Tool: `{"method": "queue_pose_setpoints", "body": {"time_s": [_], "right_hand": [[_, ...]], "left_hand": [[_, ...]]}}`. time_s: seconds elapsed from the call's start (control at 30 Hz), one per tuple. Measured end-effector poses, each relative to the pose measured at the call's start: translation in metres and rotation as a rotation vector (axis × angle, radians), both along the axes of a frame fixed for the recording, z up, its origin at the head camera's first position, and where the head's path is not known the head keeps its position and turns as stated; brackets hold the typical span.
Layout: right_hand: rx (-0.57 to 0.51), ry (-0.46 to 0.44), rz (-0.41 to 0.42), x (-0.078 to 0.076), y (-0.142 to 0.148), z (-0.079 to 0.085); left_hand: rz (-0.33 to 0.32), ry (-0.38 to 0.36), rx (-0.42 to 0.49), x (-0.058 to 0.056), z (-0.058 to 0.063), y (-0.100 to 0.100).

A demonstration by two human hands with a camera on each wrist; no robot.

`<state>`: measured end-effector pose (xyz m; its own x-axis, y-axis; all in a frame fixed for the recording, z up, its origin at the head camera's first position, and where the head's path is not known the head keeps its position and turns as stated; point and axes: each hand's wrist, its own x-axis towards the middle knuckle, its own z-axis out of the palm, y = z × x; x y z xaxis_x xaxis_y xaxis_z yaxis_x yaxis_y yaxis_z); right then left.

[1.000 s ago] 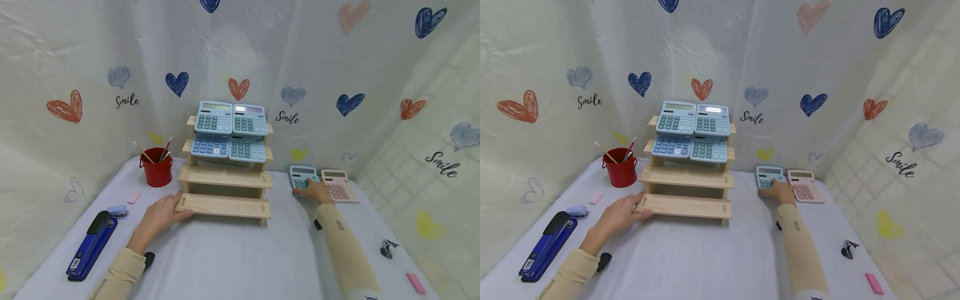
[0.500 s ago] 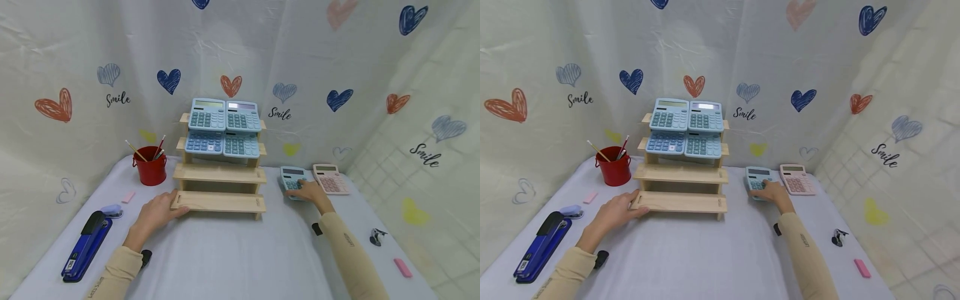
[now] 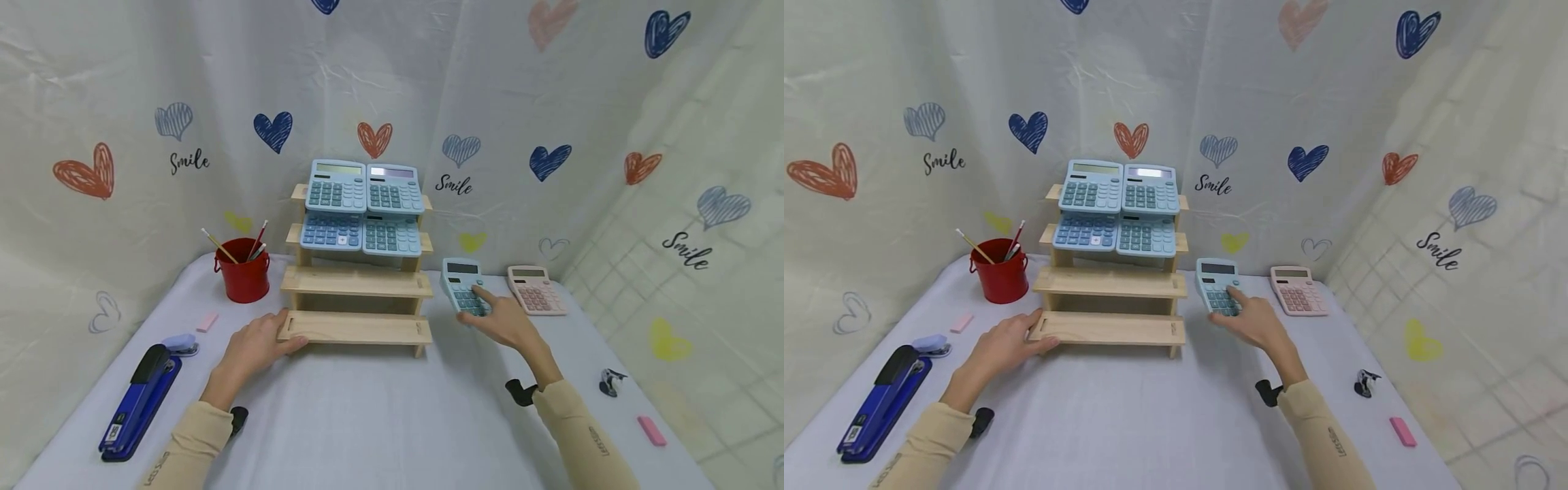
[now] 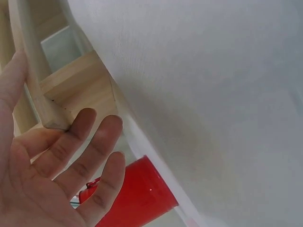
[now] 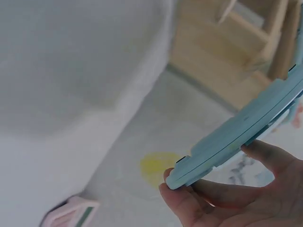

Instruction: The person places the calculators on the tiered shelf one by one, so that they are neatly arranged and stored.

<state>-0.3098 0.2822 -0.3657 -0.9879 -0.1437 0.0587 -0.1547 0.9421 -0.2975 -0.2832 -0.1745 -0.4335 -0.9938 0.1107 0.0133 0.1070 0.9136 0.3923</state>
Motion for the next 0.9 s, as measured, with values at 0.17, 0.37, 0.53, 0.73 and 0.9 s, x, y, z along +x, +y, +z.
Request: {"method": "queue_pose_setpoints", "body": {"time_s": [0.17, 0.37, 0.53, 0.73, 0.9], "right_hand": [[0.03, 0.089, 0.081, 0.025, -0.03, 0.013], [0.108, 0.154, 0.171, 0.036, -0.069, 0.018], [0.162, 0.18, 0.212, 0.025, -0.097, 0.015], [0.162, 0.214, 0.184, 0.01, -0.123, 0.005], [0.127, 0.244, 0.135, 0.002, -0.144, 0.0]], "left_hand": [[-0.001, -0.004, -0.001, 0.0, 0.002, 0.0], [-0.004, -0.002, 0.006, -0.001, 0.001, 0.0], [-0.006, 0.011, 0.03, 0.0, -0.003, -0.001], [-0.009, 0.017, 0.025, 0.002, -0.006, -0.001], [-0.01, 0.045, 0.017, 0.001, -0.004, -0.001]]}}
